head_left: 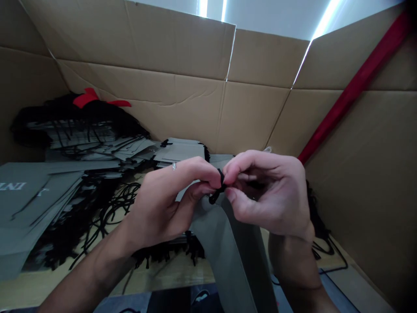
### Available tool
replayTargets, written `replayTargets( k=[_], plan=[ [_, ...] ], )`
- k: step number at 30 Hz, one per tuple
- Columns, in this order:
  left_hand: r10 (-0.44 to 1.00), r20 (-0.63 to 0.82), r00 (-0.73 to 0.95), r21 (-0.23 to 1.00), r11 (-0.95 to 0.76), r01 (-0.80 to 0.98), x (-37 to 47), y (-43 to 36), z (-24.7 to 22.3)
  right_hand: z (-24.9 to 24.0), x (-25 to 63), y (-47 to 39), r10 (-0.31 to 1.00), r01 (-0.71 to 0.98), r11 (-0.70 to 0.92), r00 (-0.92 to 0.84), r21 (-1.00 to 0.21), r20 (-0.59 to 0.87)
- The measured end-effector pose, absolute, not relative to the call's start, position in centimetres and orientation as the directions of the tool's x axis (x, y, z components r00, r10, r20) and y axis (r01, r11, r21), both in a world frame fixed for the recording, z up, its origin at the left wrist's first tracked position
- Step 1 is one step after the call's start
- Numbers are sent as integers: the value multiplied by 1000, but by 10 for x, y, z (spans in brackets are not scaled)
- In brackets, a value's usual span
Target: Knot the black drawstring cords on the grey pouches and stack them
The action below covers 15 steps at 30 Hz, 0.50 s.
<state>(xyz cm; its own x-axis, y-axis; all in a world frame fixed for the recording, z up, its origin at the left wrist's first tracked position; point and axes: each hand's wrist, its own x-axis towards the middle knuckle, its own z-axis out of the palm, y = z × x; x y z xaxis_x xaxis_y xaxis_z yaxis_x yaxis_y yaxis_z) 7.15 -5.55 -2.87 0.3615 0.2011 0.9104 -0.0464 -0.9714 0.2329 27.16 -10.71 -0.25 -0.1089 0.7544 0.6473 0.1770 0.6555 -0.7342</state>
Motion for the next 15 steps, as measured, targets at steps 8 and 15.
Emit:
replayTargets(
  k=[8, 15],
  plan=[
    [31, 898, 438, -76, -972, 223, 57, -69, -24, -7, 279, -109, 629, 402, 744, -154, -534, 762],
    [212, 805, 554, 163, -977, 138, 48, -77, -13, -9, 275, -120, 467, 618, 752, -253, -230, 847]
  ],
)
